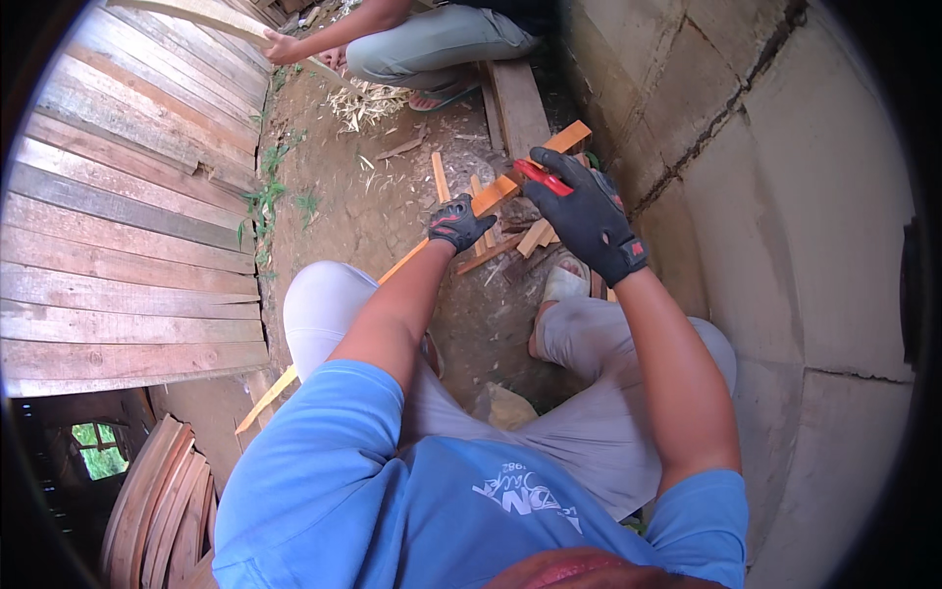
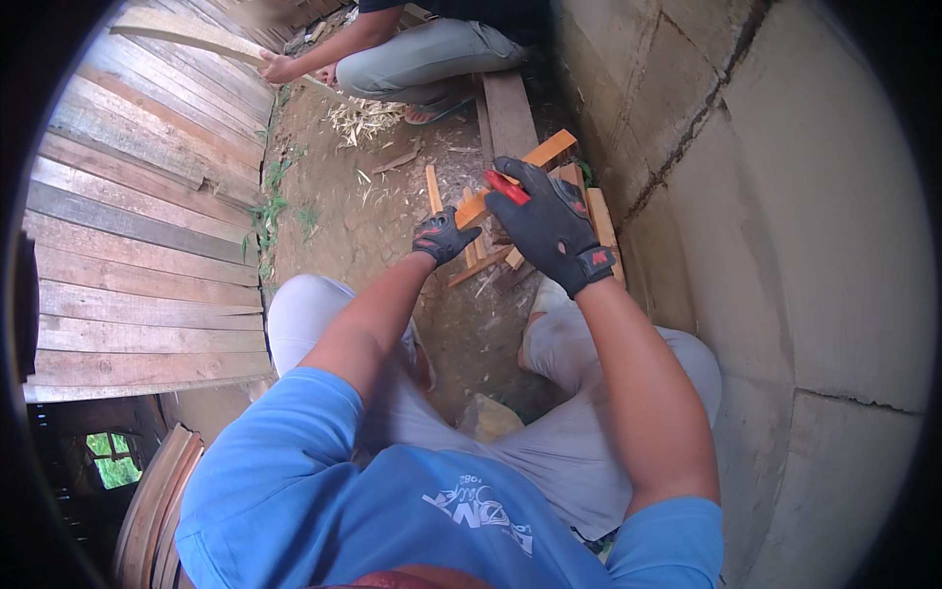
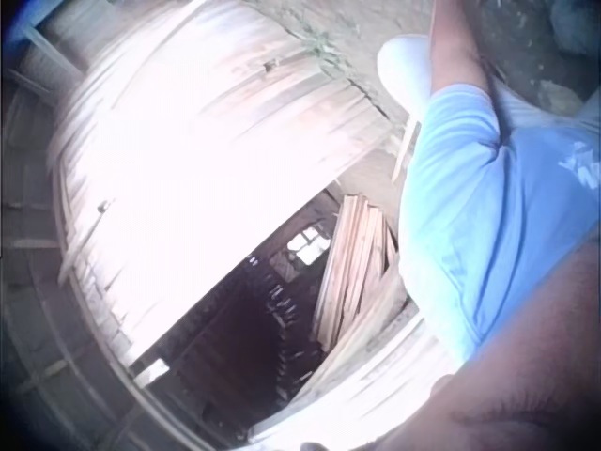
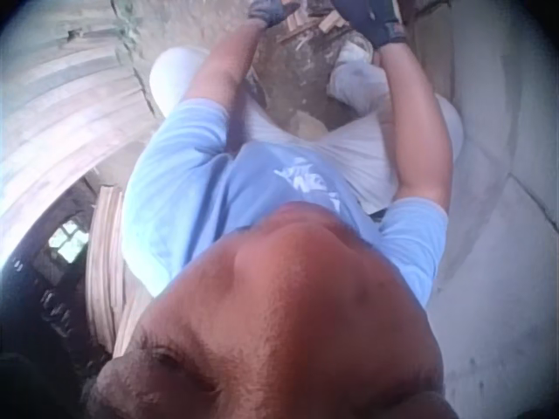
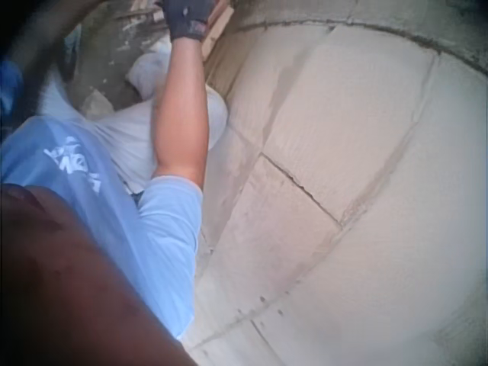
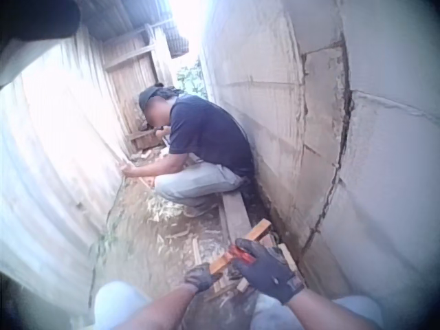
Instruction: The person uses a machete to split thin wooden strips into smaller pieces. They hold the wood with one hand and strike it with the machete in the other, creating a pile of wood chips and small slivers on the ground.
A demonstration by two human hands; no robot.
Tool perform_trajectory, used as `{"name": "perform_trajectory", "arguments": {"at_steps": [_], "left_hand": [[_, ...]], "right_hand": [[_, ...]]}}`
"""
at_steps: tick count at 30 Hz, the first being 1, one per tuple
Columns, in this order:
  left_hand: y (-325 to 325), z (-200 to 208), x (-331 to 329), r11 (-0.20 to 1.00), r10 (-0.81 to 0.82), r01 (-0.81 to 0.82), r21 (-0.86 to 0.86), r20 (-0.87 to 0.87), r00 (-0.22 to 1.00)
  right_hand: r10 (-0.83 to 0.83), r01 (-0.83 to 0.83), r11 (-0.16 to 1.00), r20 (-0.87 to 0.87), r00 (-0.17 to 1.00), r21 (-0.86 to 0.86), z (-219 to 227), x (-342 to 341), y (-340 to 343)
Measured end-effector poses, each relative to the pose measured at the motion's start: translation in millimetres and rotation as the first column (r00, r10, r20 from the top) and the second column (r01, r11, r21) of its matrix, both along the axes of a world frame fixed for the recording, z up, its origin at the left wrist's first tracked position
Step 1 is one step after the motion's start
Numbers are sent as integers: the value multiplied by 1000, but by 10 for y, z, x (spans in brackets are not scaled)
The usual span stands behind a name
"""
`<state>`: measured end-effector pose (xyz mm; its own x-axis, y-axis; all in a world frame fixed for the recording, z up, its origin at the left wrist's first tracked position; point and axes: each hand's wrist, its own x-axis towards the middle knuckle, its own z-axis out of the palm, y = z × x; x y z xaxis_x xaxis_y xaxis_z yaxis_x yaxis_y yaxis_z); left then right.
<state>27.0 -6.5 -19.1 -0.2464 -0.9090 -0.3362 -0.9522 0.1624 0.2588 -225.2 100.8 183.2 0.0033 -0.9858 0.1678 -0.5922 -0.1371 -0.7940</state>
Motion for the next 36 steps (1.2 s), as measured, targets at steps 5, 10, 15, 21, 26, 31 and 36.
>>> {"name": "perform_trajectory", "arguments": {"at_steps": [5,10,15,21,26,31,36], "left_hand": [[9,21,-79,997,66,-67,-37,-37,997],[-113,-4,17,997,67,-67,45,-11,998],[-270,20,3,990,54,-47,130,-54,997],[-173,19,134,994,81,-75,75,-83,993],[-88,-28,31,997,71,-71,2,-89,993],[-62,-190,9,994,110,-111,-4,-100,989],[-77,-313,-28,981,108,-126,-145,-124,986]], "right_hand": [[76,-73,996,-65,995,52,43,144,141],[58,-51,995,-77,995,86,-104,350,226],[8,40,981,-249,968,188,-20,462,331],[-68,143,944,-249,966,298,538,584,799],[-185,252,897,-208,960,364,844,508,1192],[-63,138,965,-315,947,224,546,603,884],[69,-89,996,-493,867,-16,-346,807,65]]}}
